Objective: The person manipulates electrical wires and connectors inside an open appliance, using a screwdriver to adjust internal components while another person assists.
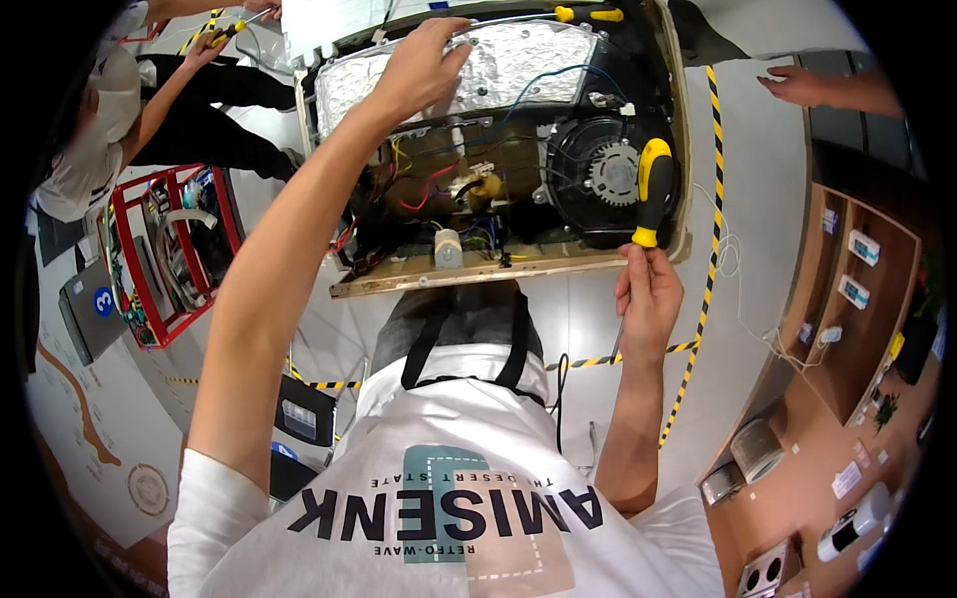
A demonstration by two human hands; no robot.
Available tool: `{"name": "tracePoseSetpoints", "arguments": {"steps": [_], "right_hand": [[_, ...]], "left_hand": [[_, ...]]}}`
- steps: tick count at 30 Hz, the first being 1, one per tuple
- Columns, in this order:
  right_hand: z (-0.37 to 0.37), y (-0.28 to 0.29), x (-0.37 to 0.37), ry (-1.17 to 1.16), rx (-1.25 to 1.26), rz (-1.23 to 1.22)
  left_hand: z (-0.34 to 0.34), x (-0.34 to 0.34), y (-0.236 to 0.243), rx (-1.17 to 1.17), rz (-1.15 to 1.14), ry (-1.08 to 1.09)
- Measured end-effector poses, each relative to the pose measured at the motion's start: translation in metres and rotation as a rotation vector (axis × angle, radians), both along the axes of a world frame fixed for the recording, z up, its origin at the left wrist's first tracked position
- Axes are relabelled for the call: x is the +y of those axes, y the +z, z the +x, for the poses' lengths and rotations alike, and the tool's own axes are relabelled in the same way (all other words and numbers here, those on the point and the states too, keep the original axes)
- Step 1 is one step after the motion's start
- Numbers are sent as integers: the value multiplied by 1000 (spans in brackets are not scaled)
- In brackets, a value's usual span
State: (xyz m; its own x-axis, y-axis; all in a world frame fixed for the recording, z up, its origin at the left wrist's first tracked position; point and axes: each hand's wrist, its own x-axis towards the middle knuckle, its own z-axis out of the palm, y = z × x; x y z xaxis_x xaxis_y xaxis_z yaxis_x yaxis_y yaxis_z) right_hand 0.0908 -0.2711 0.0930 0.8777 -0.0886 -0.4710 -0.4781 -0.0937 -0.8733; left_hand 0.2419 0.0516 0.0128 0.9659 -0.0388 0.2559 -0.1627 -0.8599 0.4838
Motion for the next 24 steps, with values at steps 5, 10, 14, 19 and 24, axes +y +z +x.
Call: {"name": "tracePoseSetpoints", "arguments": {"steps": [5, 10, 14, 19, 24], "right_hand": [[-11, 12, 22, -2, 30, 18], [-24, 8, 56, 35, -53, 47], [-37, 6, 92, -74, -76, 241], [-38, 10, 101, 26, -104, 393], [-7, 30, 100, 155, -223, 383]], "left_hand": [[-84, -3, 17, -73, -317, 93], [-213, -64, 56, 631, -943, -61], [-268, -107, 77, 814, -1198, -195], [-268, -94, 82, 854, -1136, -197], [-264, -59, 75, 745, -1041, -314]]}}
